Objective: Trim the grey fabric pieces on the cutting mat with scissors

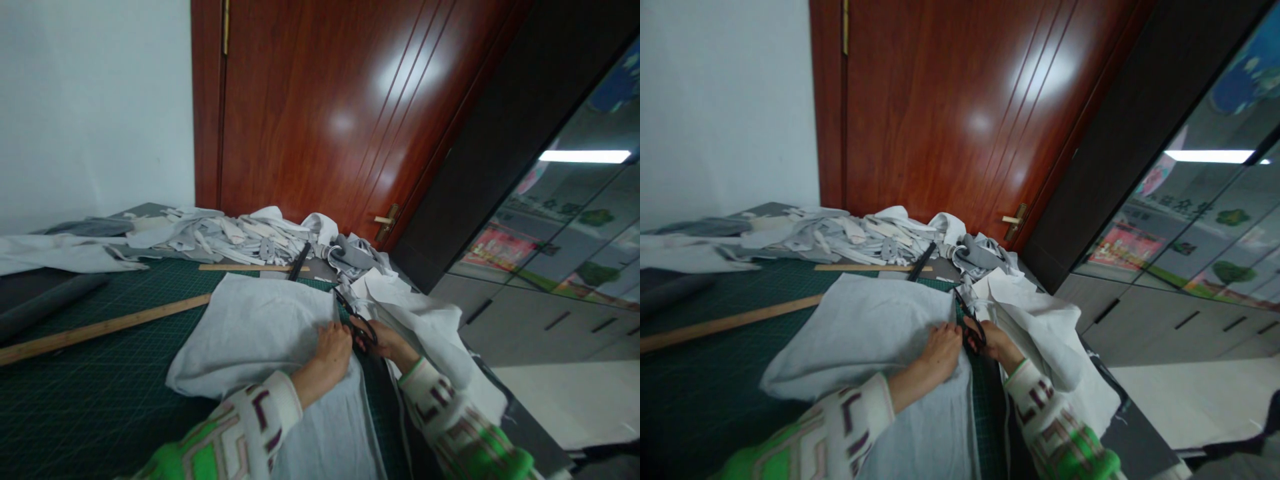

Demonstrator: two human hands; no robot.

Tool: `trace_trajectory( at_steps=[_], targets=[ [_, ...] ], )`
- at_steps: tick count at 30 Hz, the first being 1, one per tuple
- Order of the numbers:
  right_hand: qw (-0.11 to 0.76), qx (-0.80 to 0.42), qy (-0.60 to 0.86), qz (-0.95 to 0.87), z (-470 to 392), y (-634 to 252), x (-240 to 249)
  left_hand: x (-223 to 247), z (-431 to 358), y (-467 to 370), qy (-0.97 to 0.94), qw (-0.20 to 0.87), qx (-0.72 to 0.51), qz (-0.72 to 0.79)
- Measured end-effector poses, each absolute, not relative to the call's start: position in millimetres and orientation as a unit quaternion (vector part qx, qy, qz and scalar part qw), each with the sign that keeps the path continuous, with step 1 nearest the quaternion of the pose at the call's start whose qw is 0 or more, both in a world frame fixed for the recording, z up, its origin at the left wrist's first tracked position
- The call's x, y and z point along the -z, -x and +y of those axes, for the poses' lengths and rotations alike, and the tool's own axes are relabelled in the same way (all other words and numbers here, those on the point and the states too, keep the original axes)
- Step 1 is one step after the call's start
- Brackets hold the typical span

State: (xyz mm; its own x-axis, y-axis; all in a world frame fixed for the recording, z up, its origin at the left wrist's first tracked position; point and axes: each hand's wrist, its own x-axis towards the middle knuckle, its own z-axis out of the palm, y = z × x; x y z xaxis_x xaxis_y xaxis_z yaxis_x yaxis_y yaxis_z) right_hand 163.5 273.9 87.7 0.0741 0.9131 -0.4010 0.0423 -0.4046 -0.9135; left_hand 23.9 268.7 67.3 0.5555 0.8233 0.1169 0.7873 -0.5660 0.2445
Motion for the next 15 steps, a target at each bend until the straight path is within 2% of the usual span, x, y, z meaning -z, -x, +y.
trace_trajectory(
  at_steps=[15],
  targets=[
    [0.380,-0.565,0.611,-0.403,274.1,-165.5,-88.5,-60.8,271.9,-24.6,-0.881,0.103,-0.144,0.438]
  ],
)
